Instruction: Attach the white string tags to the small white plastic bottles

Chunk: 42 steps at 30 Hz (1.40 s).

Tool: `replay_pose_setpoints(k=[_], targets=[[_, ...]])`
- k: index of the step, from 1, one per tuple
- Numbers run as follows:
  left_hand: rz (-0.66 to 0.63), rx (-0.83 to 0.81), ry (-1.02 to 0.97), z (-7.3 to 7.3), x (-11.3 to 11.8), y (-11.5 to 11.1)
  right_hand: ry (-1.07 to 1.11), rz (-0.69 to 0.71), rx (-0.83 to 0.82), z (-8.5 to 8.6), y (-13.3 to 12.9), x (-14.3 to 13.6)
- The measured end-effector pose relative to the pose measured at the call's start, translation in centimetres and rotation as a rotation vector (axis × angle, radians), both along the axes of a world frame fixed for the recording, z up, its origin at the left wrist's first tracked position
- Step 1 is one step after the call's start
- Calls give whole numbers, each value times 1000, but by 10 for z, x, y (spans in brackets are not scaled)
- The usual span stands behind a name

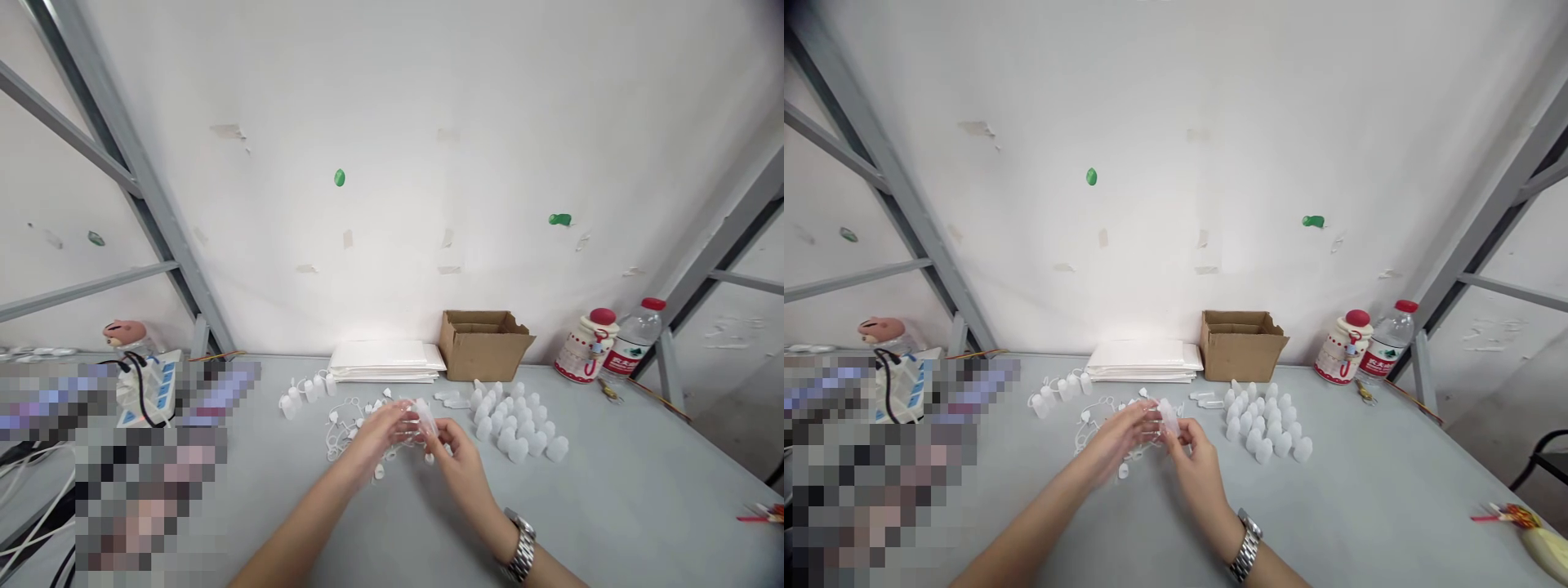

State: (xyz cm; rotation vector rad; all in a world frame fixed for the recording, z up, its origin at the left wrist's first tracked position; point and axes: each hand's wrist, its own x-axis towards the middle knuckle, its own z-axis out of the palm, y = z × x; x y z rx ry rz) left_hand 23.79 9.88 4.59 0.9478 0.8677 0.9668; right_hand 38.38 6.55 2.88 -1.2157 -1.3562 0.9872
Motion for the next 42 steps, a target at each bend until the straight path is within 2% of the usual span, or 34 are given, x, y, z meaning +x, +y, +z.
replay_pose_setpoints(k=[4,7,9,11,20,29,32,36,39,42], targets=[[124,347,634,0,-30,17,62,-29,19,2,4,5],[116,487,1126,-5,-46,23,61,-43,11,2,4,6],[106,514,1331,-7,-49,23,54,-36,1,2,3,5],[111,532,1431,-8,-49,22,43,-22,-7,2,3,5],[15,545,1563,-15,-40,19,24,24,-18,2,1,4],[104,612,1520,-22,-39,23,41,74,-33,0,0,2],[86,595,1560,-20,-37,21,47,76,-29,-1,0,2],[146,504,1659,-16,-35,18,39,73,-16,-3,1,2],[97,441,1671,-17,-36,18,33,86,-7,-4,1,2],[39,444,1630,-18,-37,19,39,96,-4,-3,2,1]])
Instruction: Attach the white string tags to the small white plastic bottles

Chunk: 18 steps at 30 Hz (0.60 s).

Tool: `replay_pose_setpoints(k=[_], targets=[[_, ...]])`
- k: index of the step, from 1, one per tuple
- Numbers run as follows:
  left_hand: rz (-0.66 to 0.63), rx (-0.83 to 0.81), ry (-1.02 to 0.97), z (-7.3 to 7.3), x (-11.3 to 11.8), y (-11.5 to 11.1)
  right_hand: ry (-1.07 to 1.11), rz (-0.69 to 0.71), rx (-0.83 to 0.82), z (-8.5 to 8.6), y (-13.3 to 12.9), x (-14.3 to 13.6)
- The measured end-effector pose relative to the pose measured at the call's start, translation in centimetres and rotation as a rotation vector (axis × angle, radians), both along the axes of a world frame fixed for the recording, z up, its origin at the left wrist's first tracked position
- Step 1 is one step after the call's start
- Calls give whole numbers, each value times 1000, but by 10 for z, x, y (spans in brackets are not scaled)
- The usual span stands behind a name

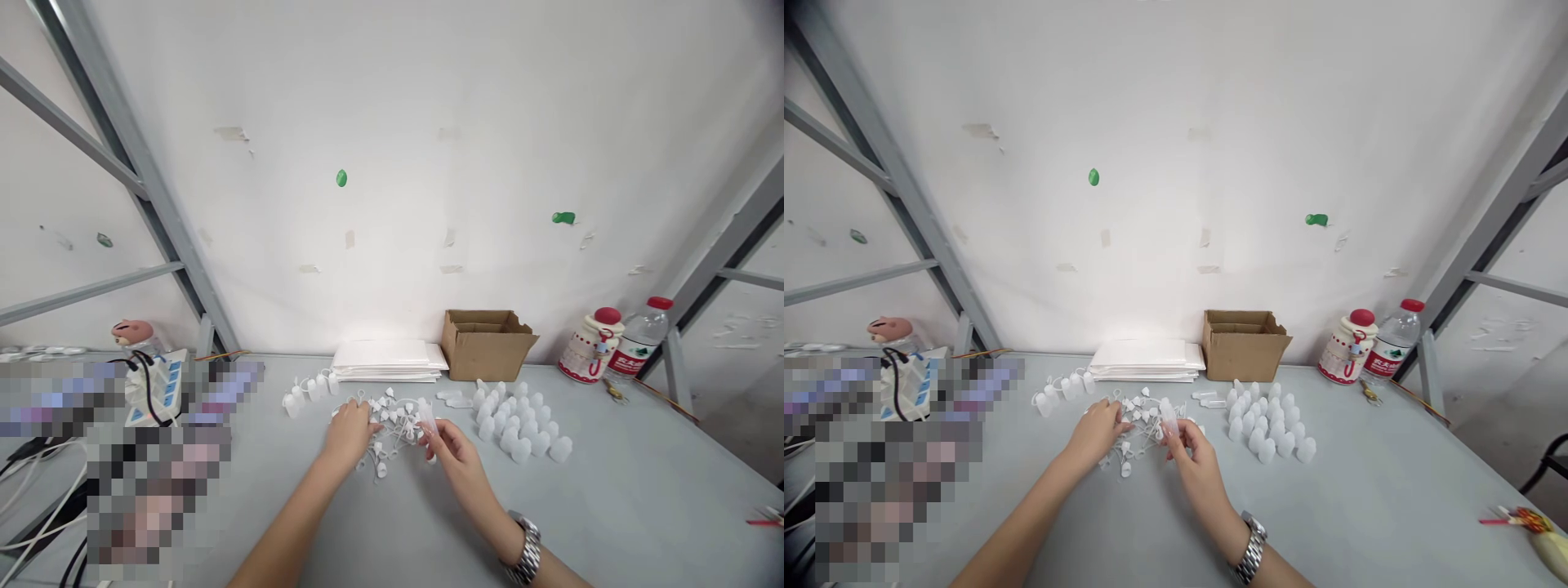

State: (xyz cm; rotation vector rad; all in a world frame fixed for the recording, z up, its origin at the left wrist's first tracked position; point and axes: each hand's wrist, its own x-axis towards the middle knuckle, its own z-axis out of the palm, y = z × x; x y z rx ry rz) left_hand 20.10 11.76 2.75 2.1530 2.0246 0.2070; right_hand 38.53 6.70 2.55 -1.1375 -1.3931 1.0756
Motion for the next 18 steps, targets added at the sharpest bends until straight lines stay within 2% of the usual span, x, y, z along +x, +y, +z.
replay_pose_setpoints(k=[3,10,18], targets=[[-25,10,-15,-1,1,-1,5,8,-4,0,0,-1],[13,79,30,-1,7,-2,16,32,-24,0,0,-1],[-37,127,5,-7,10,1,-31,36,-16,3,-3,-3]])
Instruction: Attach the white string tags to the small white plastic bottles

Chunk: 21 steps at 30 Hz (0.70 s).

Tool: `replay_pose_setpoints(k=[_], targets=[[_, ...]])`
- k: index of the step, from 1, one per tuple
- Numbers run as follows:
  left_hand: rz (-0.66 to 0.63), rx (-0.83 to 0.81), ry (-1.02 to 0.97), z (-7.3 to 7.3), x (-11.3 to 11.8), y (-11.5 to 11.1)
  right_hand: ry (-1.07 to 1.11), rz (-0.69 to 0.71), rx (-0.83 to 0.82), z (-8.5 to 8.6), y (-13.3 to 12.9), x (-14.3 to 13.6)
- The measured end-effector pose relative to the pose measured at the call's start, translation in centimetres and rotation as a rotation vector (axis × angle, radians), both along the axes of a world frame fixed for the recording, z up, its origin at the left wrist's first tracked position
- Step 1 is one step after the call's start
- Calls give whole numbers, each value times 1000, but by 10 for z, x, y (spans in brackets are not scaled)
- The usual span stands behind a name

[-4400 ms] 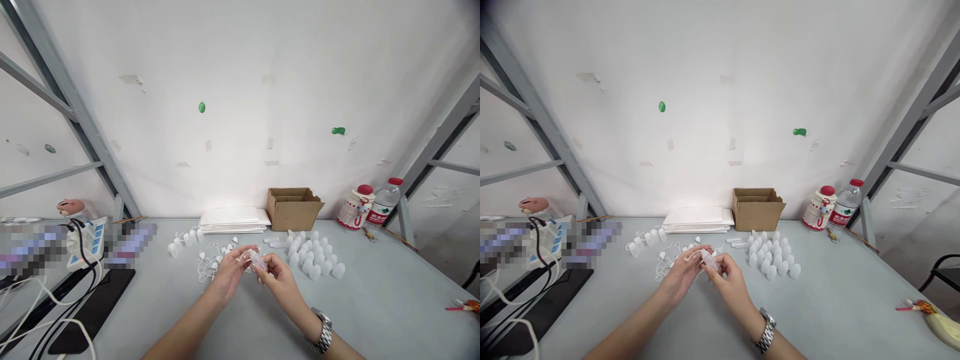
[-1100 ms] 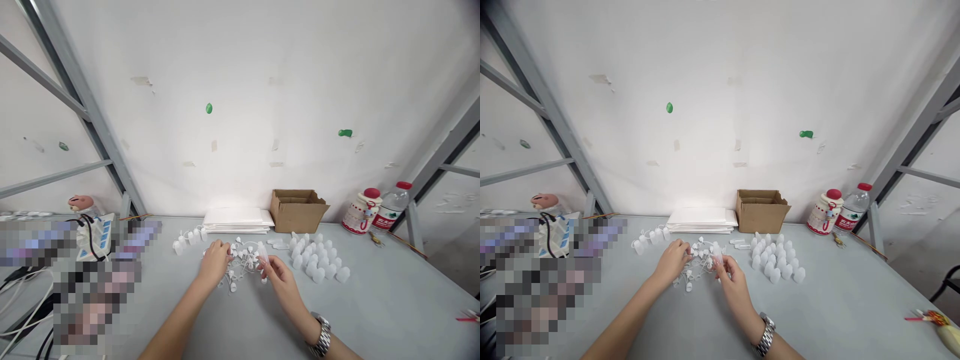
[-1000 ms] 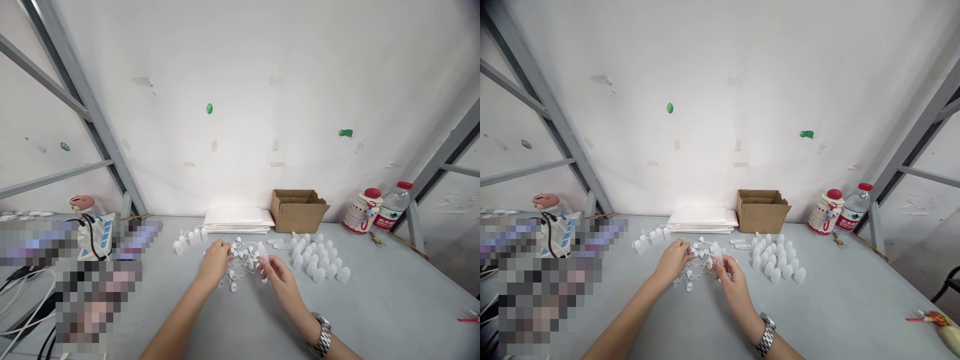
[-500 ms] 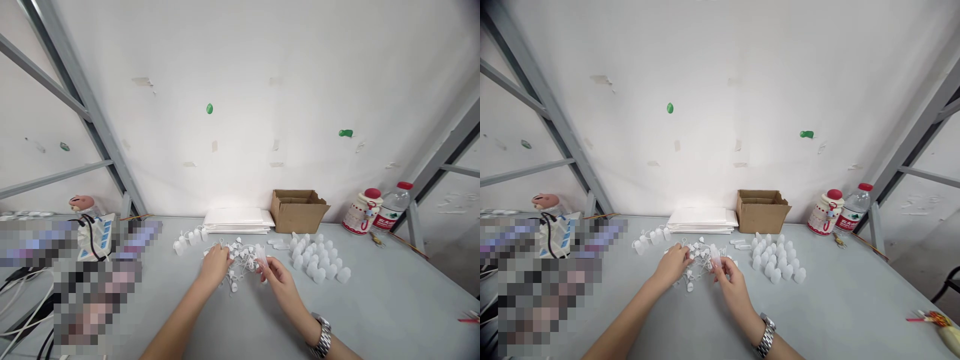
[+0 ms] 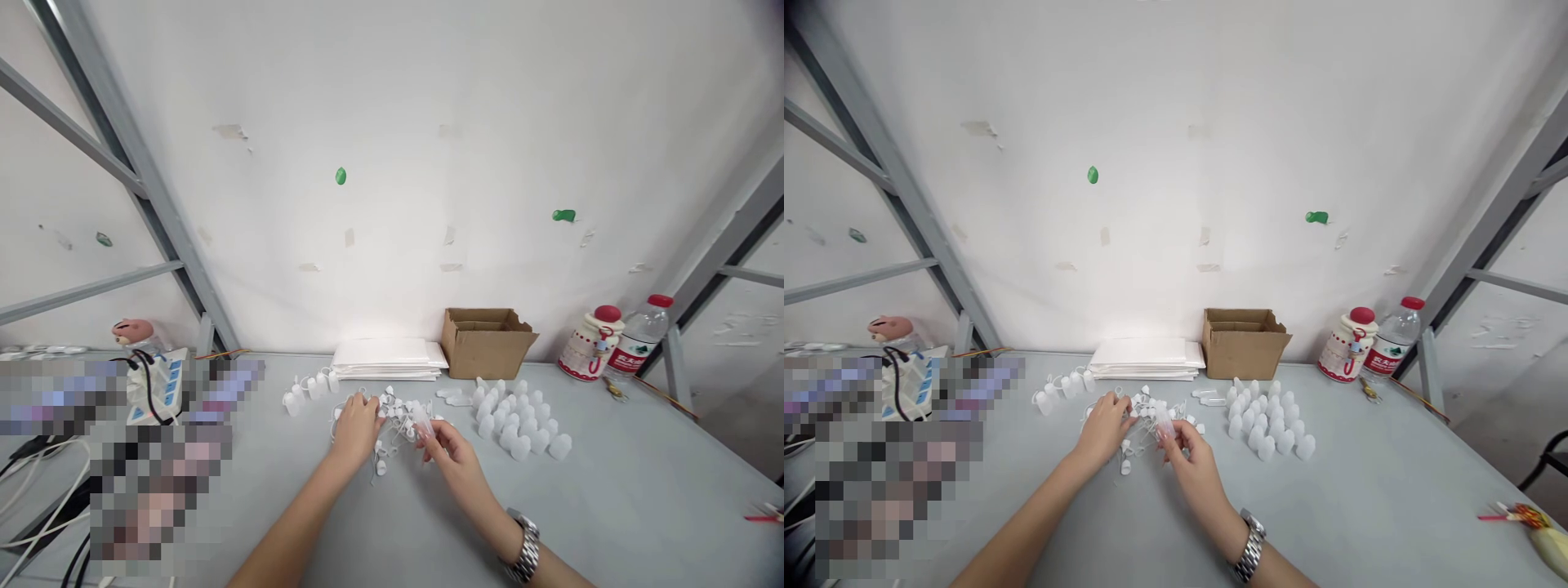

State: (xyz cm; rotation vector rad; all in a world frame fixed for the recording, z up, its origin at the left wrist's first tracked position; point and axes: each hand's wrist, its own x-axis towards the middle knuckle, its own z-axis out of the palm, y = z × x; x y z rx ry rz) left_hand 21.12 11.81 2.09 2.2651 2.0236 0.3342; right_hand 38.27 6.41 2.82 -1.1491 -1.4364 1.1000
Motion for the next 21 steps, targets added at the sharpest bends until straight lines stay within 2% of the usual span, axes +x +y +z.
replay_pose_setpoints(k=[6,10,13,16,21], targets=[[-3,118,-163,5,-2,0,-81,-45,22,-4,2,1],[-18,124,-472,13,-3,0,-82,-76,44,-6,5,2],[-25,59,-804,15,-1,1,-69,-70,49,-7,6,3],[-92,-66,-1079,19,1,0,-49,-37,38,-7,7,4],[-257,-269,-1251,30,1,-6,65,32,-1,-2,7,6]])
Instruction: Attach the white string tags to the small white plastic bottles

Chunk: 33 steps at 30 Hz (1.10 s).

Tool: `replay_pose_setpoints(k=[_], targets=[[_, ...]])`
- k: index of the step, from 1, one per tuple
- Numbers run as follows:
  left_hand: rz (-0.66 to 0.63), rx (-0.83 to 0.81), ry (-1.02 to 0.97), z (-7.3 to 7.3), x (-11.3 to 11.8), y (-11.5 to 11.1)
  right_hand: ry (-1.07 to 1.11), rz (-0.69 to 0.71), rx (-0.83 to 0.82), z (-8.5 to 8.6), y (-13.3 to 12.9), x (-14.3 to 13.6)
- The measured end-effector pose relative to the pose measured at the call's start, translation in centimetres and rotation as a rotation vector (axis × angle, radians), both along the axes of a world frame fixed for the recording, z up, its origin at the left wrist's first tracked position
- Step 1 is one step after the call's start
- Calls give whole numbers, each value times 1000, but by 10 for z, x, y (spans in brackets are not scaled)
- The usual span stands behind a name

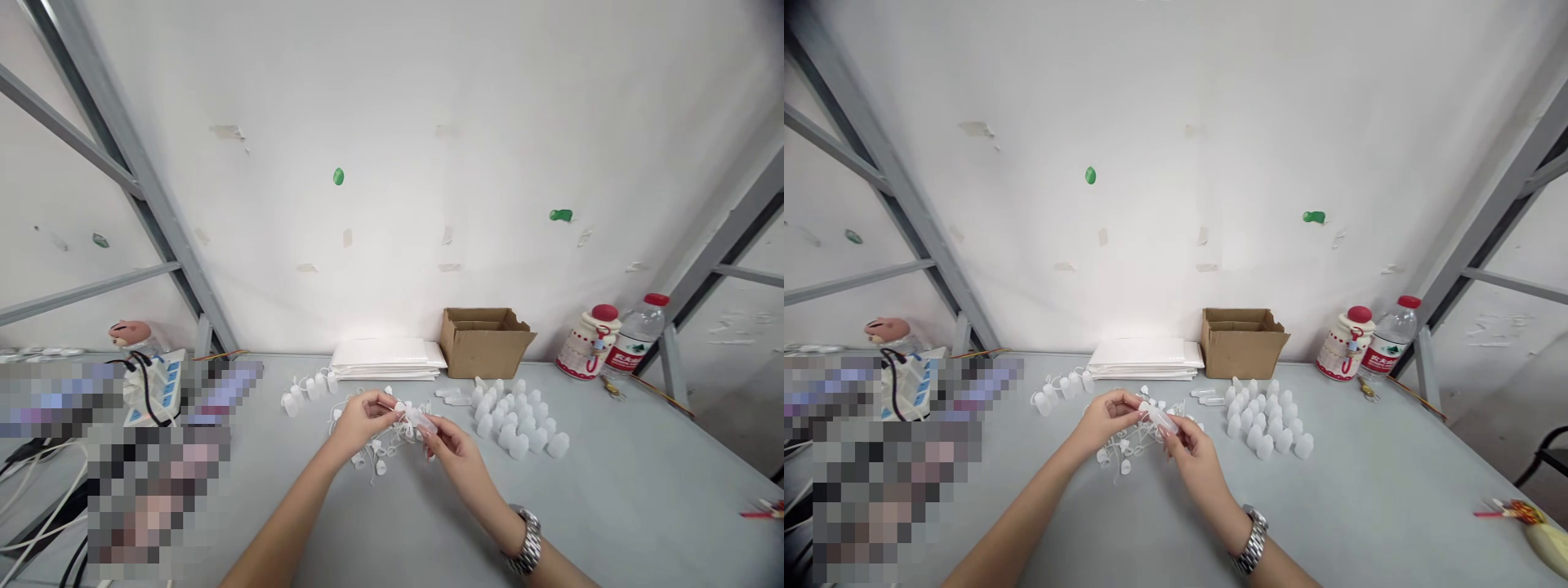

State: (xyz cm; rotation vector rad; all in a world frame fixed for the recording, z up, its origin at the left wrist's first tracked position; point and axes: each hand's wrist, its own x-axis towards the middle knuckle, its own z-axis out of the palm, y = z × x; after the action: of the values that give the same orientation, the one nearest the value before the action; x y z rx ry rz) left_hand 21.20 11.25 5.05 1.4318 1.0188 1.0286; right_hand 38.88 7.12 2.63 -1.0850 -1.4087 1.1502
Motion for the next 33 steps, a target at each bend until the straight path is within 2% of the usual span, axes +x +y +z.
replay_pose_setpoints(k=[4,16,20,24,27,33], targets=[[-69,-43,-46,5,-2,-2,18,26,-3,7,0,2],[-41,-80,-129,-1,0,-1,26,95,-23,7,0,2],[-24,-78,-156,-2,4,-3,92,105,-47,7,0,1],[-60,-90,-174,-3,8,-5,222,149,-150,5,0,-1],[-20,-98,-180,-4,10,-6,257,154,-193,3,1,-2],[78,-166,-241,-10,14,-5,206,142,-179,1,1,-4]])
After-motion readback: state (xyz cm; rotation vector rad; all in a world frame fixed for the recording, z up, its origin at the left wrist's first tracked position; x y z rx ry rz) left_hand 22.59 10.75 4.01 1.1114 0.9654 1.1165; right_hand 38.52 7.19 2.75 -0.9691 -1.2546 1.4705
